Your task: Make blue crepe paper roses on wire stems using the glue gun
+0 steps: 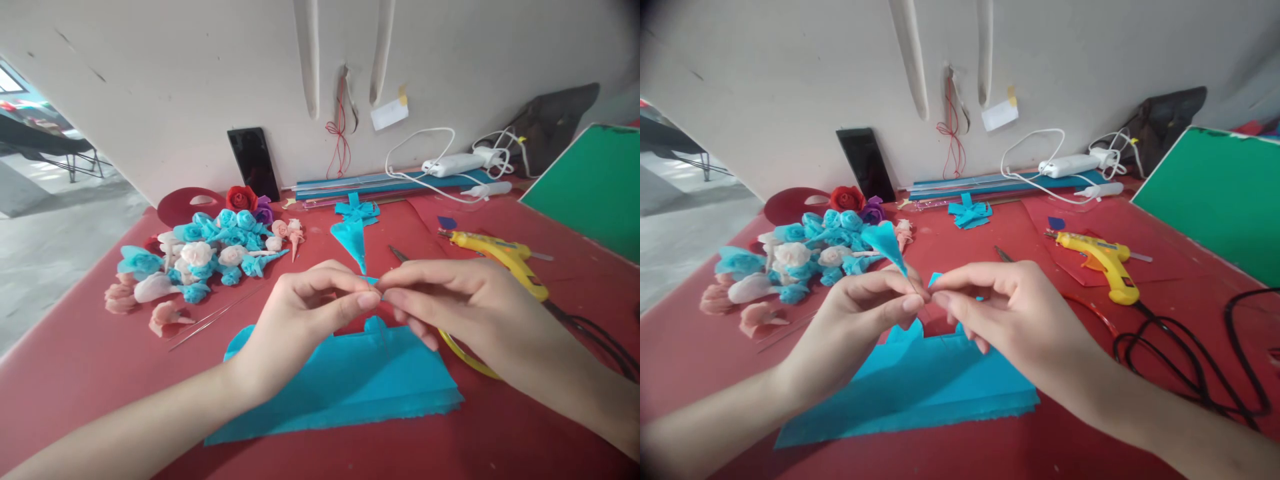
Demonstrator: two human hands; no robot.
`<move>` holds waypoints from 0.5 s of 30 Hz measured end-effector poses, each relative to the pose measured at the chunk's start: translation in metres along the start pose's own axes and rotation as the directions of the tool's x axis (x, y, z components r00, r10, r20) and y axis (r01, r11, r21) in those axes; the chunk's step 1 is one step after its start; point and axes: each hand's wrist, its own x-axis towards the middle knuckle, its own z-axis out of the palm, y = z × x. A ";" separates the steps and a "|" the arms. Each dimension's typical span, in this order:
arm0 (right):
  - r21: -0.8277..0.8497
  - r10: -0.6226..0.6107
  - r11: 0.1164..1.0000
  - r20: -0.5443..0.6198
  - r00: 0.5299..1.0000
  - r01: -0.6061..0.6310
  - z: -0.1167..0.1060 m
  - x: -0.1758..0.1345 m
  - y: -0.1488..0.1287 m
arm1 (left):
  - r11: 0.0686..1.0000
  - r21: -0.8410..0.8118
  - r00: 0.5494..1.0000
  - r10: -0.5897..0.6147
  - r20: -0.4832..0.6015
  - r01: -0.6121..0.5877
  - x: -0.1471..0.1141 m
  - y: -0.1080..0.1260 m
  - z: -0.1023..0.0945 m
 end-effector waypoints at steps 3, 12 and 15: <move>0.030 -0.016 0.999 -0.035 0.999 0.017 -0.001 0.001 0.003 | 0.994 0.101 0.999 -0.050 0.011 0.048 0.002 0.000 0.000; 0.087 0.004 0.996 -0.007 1.000 -0.003 0.005 0.002 -0.001 | 0.912 0.410 0.999 0.049 -0.020 -0.036 0.000 0.004 0.002; 0.157 -0.020 0.987 -0.059 0.998 0.029 0.003 0.000 0.002 | 0.885 0.463 0.998 0.059 -0.001 -0.052 -0.001 0.002 0.004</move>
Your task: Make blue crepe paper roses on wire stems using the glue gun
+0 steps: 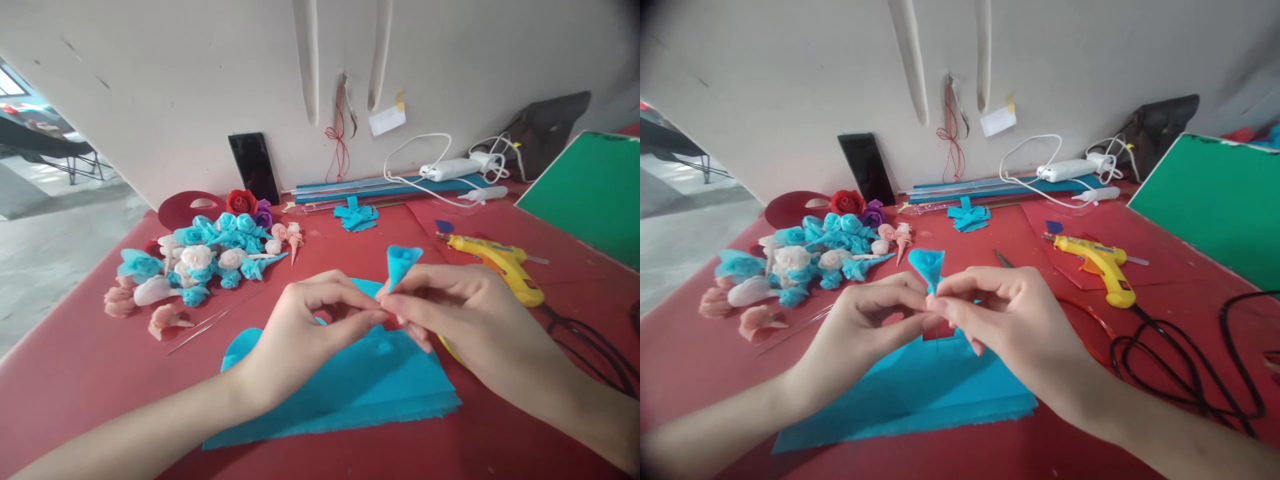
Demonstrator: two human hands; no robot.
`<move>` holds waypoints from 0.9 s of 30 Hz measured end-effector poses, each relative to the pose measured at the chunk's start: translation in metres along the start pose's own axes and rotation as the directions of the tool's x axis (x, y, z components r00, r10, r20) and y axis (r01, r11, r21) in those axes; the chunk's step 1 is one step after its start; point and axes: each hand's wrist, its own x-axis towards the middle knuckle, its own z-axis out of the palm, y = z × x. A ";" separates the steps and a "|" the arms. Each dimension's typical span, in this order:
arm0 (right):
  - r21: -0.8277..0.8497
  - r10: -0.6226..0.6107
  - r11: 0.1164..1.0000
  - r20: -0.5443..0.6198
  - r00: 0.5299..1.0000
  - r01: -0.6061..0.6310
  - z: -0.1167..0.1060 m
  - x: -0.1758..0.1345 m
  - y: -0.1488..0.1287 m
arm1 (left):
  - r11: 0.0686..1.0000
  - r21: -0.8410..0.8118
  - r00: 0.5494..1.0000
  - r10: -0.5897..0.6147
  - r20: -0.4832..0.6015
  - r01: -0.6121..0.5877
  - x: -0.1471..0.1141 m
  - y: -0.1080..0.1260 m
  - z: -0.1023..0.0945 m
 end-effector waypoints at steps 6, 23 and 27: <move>0.188 -0.069 0.977 -0.181 0.981 0.103 -0.008 0.003 -0.007 | 0.995 0.000 0.994 -0.098 0.042 0.098 0.003 -0.009 0.006; 0.028 -0.196 0.975 -0.361 0.912 0.221 -0.017 0.007 -0.023 | 0.976 -0.093 0.978 -0.191 0.084 0.198 0.003 -0.013 0.007; 0.064 -0.278 0.937 -0.455 0.846 0.343 -0.031 0.012 -0.023 | 0.977 -0.062 0.976 -0.198 0.086 0.204 0.004 -0.019 0.008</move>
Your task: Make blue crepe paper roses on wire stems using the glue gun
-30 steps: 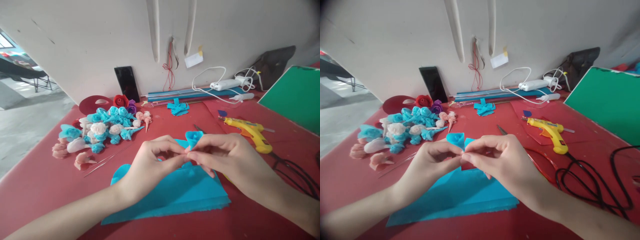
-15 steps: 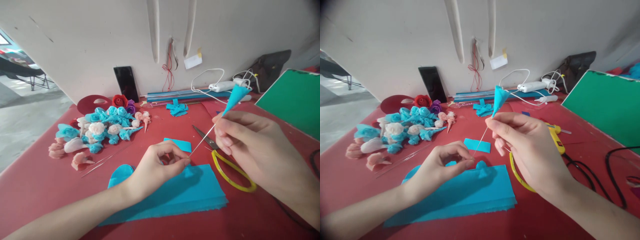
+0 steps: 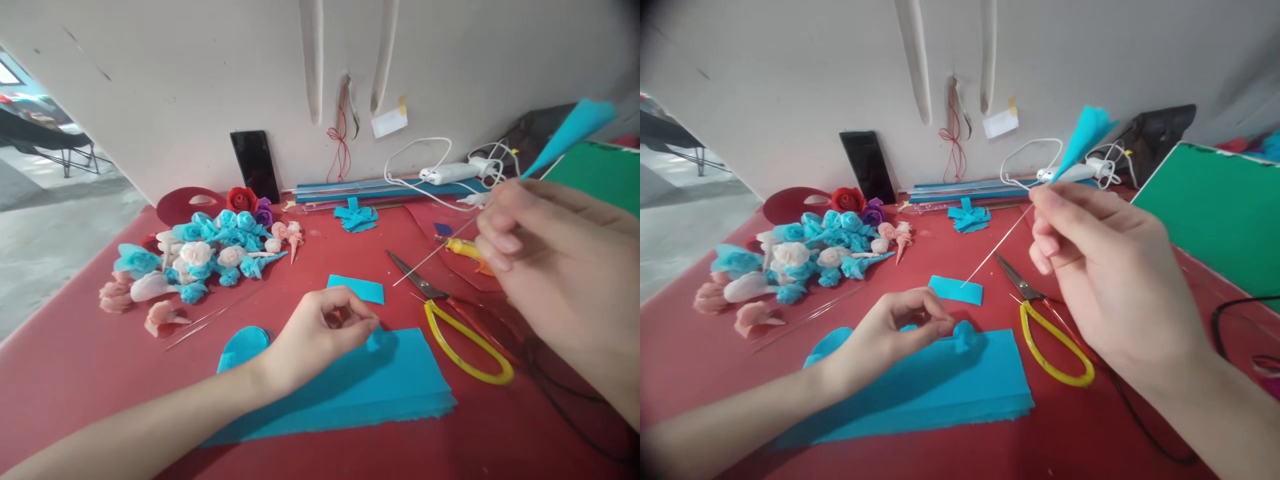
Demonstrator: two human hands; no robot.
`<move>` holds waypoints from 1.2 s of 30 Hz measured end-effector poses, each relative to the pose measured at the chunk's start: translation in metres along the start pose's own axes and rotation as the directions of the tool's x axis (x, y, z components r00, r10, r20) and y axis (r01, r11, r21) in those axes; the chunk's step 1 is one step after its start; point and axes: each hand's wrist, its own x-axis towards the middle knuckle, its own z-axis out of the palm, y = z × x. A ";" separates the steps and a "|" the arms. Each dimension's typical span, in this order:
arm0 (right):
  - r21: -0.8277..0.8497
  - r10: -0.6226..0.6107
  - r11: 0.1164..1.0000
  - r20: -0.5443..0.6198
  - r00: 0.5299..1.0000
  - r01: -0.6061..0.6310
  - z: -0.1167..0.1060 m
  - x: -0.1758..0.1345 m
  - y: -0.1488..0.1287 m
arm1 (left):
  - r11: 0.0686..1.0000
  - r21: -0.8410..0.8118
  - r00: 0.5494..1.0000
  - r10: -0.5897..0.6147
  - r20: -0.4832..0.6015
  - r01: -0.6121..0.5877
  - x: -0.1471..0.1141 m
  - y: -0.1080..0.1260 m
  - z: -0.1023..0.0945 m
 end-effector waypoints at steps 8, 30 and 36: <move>0.183 0.220 0.946 0.245 0.944 -0.268 -0.002 0.012 0.005 | 0.999 -0.011 0.998 0.044 -0.043 -0.044 0.007 -0.008 -0.005; 0.151 0.241 0.800 0.805 0.542 -0.580 -0.003 0.004 0.025 | 0.939 -0.250 0.968 0.206 -0.140 -0.236 0.004 0.007 -0.013; 0.058 0.264 0.841 0.824 0.501 -0.538 -0.001 -0.001 0.026 | 0.958 -0.283 0.998 0.022 -0.053 -0.036 0.001 0.008 -0.009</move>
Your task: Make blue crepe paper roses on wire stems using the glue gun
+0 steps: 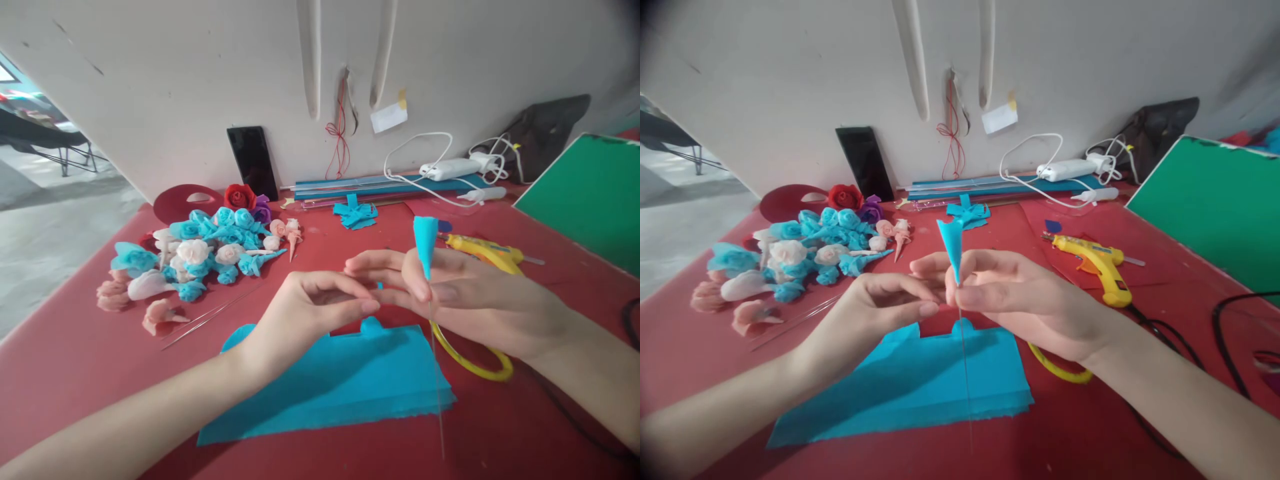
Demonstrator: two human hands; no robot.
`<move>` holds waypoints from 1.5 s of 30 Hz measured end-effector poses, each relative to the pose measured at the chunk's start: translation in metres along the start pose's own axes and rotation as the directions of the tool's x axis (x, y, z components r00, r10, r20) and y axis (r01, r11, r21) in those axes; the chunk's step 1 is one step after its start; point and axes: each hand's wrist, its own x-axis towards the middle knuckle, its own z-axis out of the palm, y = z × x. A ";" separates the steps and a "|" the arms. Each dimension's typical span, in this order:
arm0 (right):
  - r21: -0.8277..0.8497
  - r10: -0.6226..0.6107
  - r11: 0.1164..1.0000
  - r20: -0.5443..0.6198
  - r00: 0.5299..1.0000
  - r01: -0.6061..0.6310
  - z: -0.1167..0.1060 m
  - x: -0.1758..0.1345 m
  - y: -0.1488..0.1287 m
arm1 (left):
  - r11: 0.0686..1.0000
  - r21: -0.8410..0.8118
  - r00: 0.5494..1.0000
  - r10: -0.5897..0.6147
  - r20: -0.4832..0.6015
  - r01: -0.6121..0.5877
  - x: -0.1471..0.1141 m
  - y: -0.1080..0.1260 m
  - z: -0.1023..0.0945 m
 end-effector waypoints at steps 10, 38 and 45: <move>-0.134 0.011 0.991 -0.049 0.999 -0.018 -0.002 -0.008 -0.017 | 0.999 -0.034 1.000 0.022 0.002 -0.022 0.003 0.004 -0.006; -0.317 0.125 0.923 -0.290 0.949 -0.219 0.003 -0.011 -0.024 | 0.972 -0.070 0.972 0.218 -0.083 -0.224 0.003 0.009 -0.013; -0.231 -0.141 0.971 -0.341 0.929 0.062 -0.007 -0.012 -0.033 | 0.982 0.120 0.969 0.165 -0.184 -0.144 0.008 0.012 -0.012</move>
